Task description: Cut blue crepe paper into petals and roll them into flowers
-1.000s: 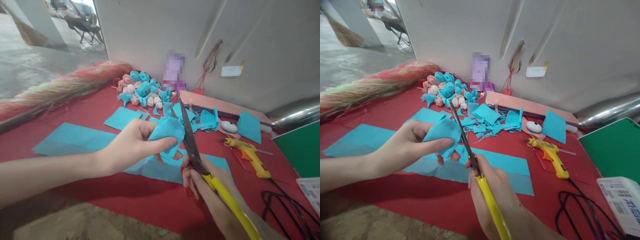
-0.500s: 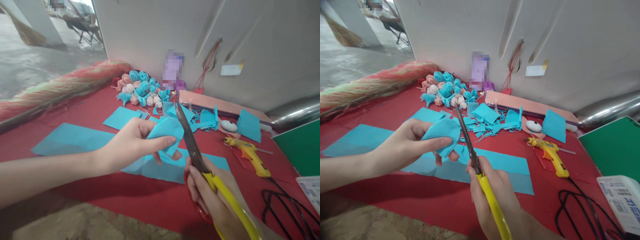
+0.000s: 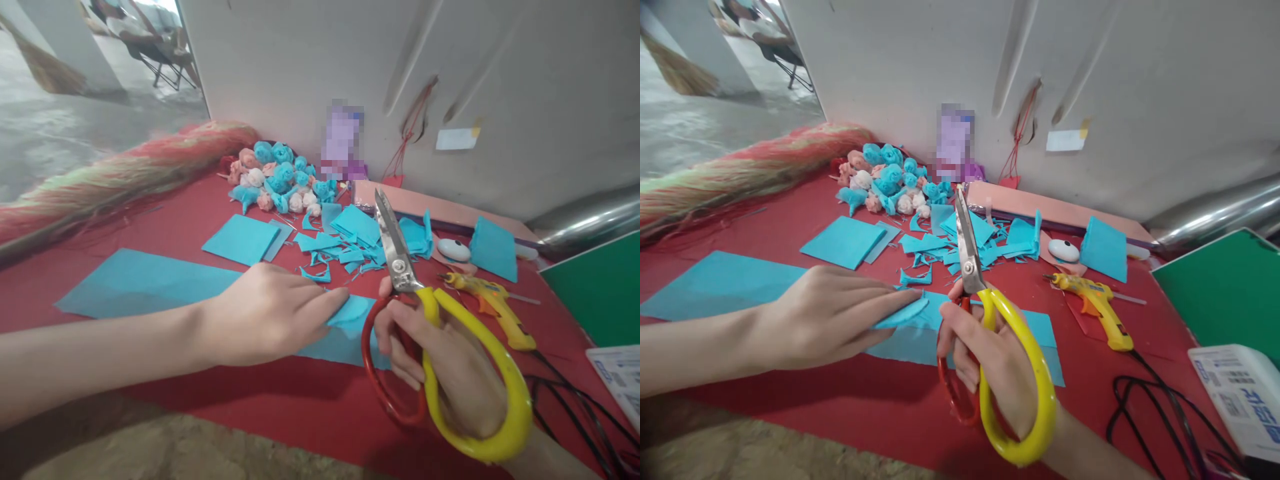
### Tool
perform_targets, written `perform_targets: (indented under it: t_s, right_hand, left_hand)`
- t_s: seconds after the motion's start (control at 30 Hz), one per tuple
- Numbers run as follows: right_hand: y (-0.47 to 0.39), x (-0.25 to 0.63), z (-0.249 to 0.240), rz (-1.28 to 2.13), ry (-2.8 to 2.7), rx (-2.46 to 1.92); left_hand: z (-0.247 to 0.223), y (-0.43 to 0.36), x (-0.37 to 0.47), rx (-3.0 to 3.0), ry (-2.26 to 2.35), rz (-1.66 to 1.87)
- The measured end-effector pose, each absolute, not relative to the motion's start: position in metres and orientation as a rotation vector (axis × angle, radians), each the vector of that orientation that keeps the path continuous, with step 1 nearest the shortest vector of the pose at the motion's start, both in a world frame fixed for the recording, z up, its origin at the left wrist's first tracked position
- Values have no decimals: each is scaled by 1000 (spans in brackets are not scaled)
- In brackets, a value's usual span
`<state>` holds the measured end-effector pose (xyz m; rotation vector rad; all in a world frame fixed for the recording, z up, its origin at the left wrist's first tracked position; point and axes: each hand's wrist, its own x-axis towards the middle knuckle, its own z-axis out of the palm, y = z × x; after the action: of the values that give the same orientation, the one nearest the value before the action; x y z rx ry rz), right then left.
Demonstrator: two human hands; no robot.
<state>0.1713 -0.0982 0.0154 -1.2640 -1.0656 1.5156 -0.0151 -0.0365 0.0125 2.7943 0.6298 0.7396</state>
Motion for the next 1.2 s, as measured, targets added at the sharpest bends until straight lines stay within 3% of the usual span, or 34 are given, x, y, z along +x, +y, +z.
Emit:
perform_targets:
  t_s: [0.23, 0.37, 0.47, 0.6, 0.7, 1.0, 1.2]
  right_hand:
    - [-102, 161, -1, 1647, -862, -1259]
    - [-101, 165, 12, 1630, -943, -1337]
    - [-100, 170, 22, 1631, -1093, -1367]
    - [-102, 172, 25, 1656, -1304, -1364]
    - [-105, 172, 26, 1729, -1370, -1351]
    - [-100, 173, 31, 1314, -1281, -1507]
    - [-99, 174, 32, 1191, -1282, -1535]
  left_hand:
    - [0, -44, -15, 2914, 482, 723]
    - [2, -34, -12, 2791, 667, 641]
    - [8, -22, -10, 2403, 738, 481]
    - [16, -17, -9, 1657, 460, 113]
    - [20, -26, -7, 1417, 413, -7]
    - [13, -43, -3, 1656, 724, 287]
    - [16, -49, -2, 1616, 731, 216]
